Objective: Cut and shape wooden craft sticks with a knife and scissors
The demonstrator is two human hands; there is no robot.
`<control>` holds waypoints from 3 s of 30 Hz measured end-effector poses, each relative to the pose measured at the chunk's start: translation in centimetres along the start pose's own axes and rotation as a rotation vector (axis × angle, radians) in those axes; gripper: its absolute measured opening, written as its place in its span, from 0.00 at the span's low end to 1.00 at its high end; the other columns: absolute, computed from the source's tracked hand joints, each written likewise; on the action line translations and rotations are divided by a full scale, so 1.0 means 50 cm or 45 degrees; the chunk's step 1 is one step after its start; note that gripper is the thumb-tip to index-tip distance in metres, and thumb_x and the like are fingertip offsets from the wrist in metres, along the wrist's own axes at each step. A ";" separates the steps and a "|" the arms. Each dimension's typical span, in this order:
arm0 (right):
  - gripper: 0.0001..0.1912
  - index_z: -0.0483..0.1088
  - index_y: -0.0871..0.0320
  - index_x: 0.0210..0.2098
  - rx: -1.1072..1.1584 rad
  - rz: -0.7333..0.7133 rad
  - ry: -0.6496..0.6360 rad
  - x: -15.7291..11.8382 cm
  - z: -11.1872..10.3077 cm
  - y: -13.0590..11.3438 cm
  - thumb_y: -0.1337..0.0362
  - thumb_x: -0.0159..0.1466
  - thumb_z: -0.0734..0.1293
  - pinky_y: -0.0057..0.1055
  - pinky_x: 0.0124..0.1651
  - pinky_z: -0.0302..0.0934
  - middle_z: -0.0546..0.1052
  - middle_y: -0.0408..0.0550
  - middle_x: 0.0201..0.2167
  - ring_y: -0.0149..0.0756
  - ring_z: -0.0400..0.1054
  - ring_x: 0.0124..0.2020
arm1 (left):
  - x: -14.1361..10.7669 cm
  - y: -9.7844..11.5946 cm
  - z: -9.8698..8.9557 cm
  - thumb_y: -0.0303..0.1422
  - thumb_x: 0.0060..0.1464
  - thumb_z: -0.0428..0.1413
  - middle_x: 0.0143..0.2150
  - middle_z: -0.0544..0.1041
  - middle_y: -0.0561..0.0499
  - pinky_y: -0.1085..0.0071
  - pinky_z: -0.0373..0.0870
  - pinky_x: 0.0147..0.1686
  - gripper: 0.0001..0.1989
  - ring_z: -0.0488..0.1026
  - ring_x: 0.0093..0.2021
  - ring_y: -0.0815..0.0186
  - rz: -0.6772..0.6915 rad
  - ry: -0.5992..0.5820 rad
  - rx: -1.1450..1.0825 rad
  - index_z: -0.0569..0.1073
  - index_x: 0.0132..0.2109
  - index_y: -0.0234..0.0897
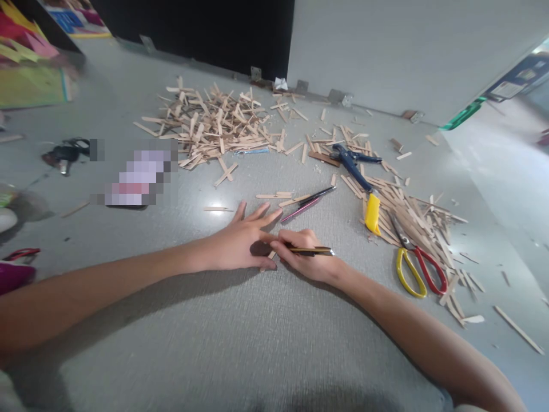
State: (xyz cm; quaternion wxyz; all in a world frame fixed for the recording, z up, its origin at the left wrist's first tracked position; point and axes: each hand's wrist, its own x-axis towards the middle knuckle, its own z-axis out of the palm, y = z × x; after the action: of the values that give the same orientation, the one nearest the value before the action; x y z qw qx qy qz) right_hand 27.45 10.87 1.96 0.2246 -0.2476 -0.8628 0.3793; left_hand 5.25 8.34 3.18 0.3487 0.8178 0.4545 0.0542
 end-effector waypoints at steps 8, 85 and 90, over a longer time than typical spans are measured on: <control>0.19 0.63 0.55 0.28 -0.068 -0.093 0.019 -0.002 0.003 0.002 0.65 0.78 0.62 0.27 0.25 0.49 0.63 0.34 0.20 0.25 0.55 0.19 | 0.001 -0.001 0.001 0.51 0.62 0.67 0.84 0.43 0.51 0.23 0.22 0.72 0.18 0.30 0.82 0.32 0.013 0.010 0.002 0.85 0.54 0.49; 0.20 0.67 0.56 0.29 -0.091 0.025 0.070 -0.014 -0.013 0.001 0.59 0.79 0.60 0.25 0.26 0.55 0.71 0.39 0.20 0.26 0.61 0.19 | 0.001 -0.001 0.005 0.53 0.60 0.69 0.83 0.47 0.35 0.21 0.27 0.72 0.46 0.35 0.82 0.31 -0.007 0.042 0.081 0.63 0.77 0.42; 0.23 0.67 0.55 0.28 -0.177 0.000 0.249 -0.026 -0.004 0.000 0.56 0.79 0.59 0.25 0.25 0.57 0.73 0.41 0.18 0.27 0.64 0.17 | -0.010 0.007 0.008 0.33 0.69 0.64 0.75 0.69 0.40 0.32 0.51 0.73 0.11 0.58 0.78 0.37 0.046 0.191 0.128 0.83 0.56 0.42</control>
State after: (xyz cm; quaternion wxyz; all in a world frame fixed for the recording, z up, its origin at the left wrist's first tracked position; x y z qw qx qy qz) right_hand 28.57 10.22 1.84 0.2899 -0.2985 -0.8609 0.2928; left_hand 5.37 7.62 3.20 0.2712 0.8360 0.4667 0.0986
